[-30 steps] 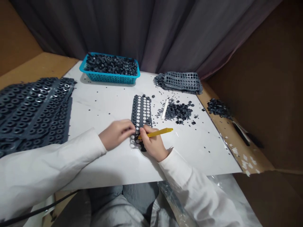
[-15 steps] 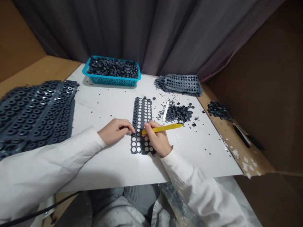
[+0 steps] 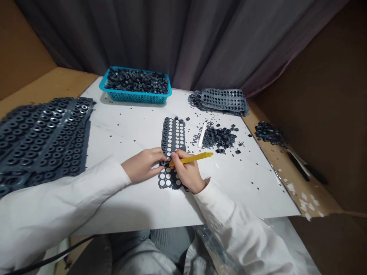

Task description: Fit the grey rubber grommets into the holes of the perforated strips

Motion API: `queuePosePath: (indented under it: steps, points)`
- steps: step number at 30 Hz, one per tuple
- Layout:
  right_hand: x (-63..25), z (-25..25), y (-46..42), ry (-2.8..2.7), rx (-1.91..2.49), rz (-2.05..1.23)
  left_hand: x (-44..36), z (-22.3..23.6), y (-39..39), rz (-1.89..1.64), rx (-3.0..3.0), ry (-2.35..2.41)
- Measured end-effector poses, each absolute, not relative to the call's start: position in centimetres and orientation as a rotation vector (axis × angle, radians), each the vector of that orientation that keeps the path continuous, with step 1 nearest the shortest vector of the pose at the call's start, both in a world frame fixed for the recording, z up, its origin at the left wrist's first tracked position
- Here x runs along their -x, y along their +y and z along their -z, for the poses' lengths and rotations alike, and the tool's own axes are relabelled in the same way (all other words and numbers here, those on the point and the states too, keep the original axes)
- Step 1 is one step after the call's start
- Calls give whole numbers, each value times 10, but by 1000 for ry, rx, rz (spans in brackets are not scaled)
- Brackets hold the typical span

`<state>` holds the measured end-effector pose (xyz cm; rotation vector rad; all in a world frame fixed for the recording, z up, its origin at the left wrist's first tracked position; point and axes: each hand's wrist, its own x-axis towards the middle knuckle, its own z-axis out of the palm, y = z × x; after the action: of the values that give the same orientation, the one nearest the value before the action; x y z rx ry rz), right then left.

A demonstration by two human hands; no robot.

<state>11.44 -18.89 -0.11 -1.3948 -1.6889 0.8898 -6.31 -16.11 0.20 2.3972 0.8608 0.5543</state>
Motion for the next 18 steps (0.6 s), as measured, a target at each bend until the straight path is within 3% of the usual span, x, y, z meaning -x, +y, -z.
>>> queuePosePath:
  steps: [6, 12, 15, 18]
  points:
    - [-114, 0, -188, -1771, 1412, -855, 58, -7, -159, -400, -2451, 808]
    - [-115, 3, -188, -1700, 1407, -910, 73, -25, -141, -811, -1846, 1226]
    - [-117, -1, -187, -1599, 1361, -974, 78, -27, -135, -690, -1604, 1238]
    - [-118, -7, -185, -1539, 1336, -952, 75, -20, -138, -547, -1730, 1155]
